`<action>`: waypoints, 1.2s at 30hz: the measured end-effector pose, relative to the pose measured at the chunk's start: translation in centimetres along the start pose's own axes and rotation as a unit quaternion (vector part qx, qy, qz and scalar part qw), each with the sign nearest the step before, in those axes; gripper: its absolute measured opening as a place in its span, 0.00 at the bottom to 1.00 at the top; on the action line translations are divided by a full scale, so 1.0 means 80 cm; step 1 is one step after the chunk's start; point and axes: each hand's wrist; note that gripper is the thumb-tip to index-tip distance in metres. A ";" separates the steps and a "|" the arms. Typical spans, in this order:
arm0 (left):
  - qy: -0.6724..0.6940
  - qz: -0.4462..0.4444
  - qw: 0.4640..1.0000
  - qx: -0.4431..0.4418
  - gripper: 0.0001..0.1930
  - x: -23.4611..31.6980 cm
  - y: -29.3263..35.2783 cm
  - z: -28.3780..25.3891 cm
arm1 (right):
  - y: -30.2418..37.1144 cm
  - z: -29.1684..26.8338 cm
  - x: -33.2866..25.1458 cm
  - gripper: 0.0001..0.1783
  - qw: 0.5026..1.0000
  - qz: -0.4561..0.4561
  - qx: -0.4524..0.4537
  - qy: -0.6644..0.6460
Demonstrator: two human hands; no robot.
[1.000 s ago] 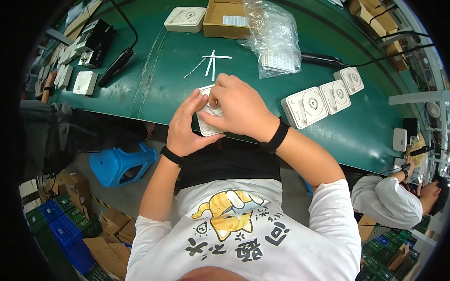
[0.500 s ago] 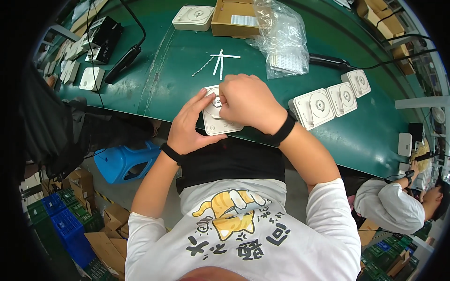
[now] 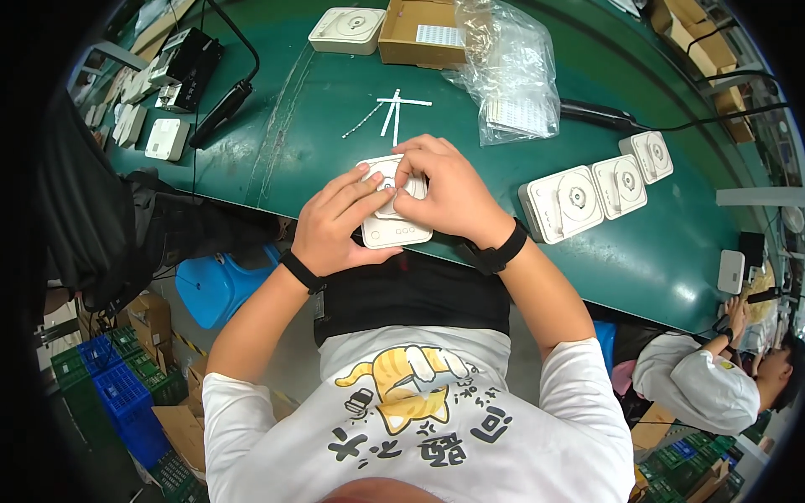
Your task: The person assembles electronic devices by placing a circular component into a white plastic housing and inserting a small light strip. They repeat this process for several units, occasionally stopping to separate a stack of light strips before continuing the assembly.
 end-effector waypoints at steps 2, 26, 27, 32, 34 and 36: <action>-0.020 0.003 1.000 -0.005 0.35 0.002 0.002 -0.001 | -0.001 0.000 0.007 0.08 0.997 0.021 -0.029 -0.061; -0.024 -0.145 0.984 0.103 0.08 0.041 -0.025 0.000 | 0.012 0.015 -0.002 0.13 0.983 0.127 -0.023 -0.130; -0.027 -0.145 0.983 0.109 0.08 0.041 -0.025 0.002 | 0.012 0.015 -0.002 0.12 0.983 0.127 -0.022 -0.134; -0.023 -0.154 0.983 0.101 0.08 0.045 -0.032 -0.001 | 0.012 0.013 -0.003 0.12 0.983 0.129 -0.025 -0.127; -0.038 -0.150 0.982 0.105 0.09 0.046 -0.034 0.005 | 0.013 0.012 -0.003 0.12 0.983 0.131 -0.026 -0.126; -0.046 -0.150 0.982 0.108 0.10 0.047 -0.034 0.007 | 0.013 0.012 -0.003 0.12 0.983 0.131 -0.028 -0.126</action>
Point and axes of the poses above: each hand's wrist, its own y-axis away from the middle knuckle, its own z-axis out of the palm, x = y × z, and after that the axes turned 14 degrees about y, right-handed
